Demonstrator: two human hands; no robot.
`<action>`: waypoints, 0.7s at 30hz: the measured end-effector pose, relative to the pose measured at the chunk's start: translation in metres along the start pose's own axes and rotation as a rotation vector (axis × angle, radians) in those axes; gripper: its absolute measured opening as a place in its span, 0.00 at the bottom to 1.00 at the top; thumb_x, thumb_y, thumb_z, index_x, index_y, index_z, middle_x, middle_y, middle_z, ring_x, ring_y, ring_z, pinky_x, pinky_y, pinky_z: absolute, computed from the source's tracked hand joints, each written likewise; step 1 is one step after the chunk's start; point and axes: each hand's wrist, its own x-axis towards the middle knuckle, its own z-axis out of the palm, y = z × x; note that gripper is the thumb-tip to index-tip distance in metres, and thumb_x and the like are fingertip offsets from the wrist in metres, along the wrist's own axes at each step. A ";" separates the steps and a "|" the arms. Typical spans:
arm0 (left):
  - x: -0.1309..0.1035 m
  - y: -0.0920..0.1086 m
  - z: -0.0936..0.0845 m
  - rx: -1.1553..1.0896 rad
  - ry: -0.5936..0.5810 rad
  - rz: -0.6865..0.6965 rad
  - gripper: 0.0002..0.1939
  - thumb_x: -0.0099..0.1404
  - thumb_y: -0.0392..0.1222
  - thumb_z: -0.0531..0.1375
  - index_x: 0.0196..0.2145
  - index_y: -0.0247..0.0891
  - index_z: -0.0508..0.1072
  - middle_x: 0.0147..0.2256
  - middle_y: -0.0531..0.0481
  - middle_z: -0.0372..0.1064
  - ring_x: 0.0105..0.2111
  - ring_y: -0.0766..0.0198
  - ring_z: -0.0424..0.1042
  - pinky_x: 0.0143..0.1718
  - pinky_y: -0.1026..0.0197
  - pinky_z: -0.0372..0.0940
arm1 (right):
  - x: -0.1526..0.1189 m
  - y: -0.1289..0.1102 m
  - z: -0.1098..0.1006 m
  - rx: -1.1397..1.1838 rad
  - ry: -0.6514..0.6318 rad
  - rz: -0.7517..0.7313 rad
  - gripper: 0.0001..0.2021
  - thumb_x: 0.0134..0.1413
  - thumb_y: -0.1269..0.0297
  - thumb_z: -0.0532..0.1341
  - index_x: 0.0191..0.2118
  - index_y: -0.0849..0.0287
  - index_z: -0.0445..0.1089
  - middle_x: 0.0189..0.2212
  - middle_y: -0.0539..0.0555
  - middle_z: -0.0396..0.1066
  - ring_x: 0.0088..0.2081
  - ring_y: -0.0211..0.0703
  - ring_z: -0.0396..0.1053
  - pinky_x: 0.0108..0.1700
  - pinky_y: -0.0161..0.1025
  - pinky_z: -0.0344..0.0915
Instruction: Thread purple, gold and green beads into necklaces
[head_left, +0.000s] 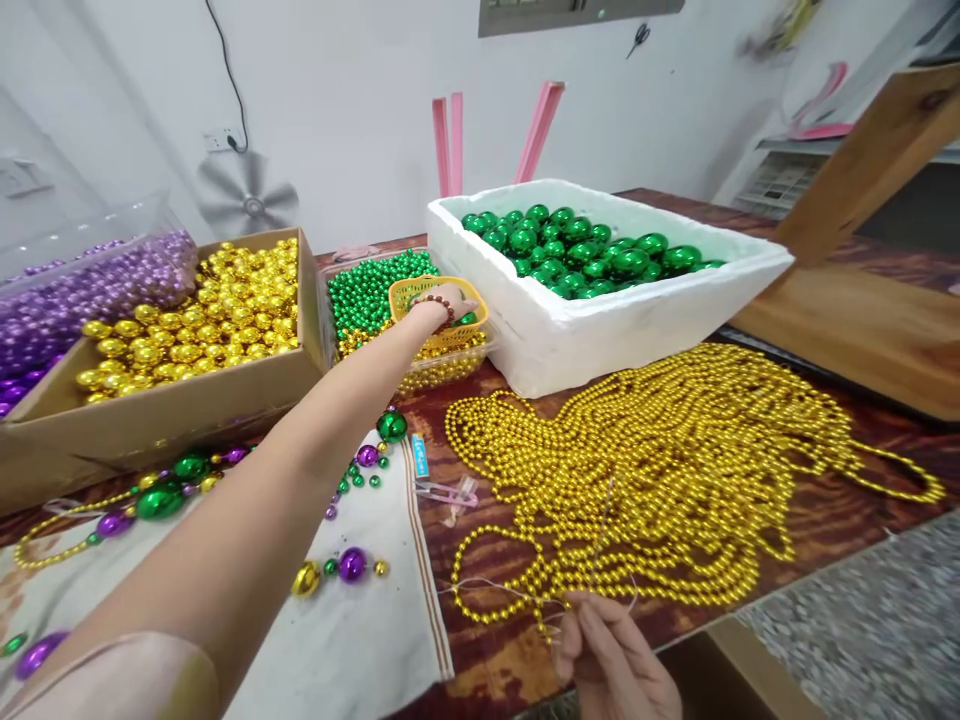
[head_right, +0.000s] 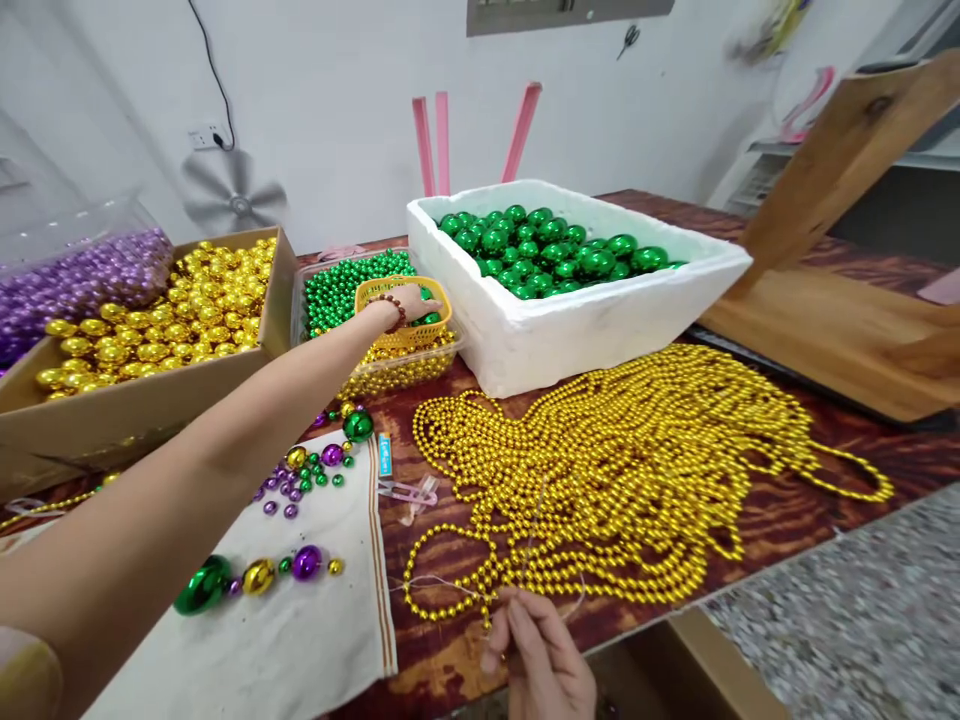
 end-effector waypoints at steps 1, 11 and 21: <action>-0.002 -0.002 -0.002 -0.046 0.012 0.016 0.27 0.65 0.53 0.63 0.51 0.25 0.72 0.50 0.30 0.73 0.50 0.46 0.72 0.54 0.46 0.66 | -0.001 0.001 0.001 -0.003 -0.007 -0.012 0.16 0.46 0.53 0.74 0.34 0.59 0.76 0.21 0.50 0.66 0.22 0.37 0.64 0.24 0.33 0.63; -0.174 -0.086 -0.004 -0.790 0.229 0.529 0.29 0.54 0.43 0.71 0.54 0.41 0.73 0.54 0.41 0.65 0.57 0.51 0.64 0.61 0.47 0.60 | -0.021 0.020 0.050 -0.150 -0.315 -0.113 0.13 0.57 0.53 0.67 0.41 0.57 0.76 0.24 0.51 0.71 0.24 0.41 0.69 0.25 0.36 0.69; -0.321 -0.153 0.050 -1.592 0.021 0.033 0.24 0.57 0.39 0.68 0.51 0.47 0.70 0.57 0.47 0.63 0.47 0.57 0.71 0.43 0.51 0.74 | -0.057 0.067 0.095 -0.348 -0.472 -0.243 0.08 0.62 0.62 0.64 0.40 0.59 0.78 0.25 0.52 0.74 0.25 0.40 0.74 0.25 0.33 0.71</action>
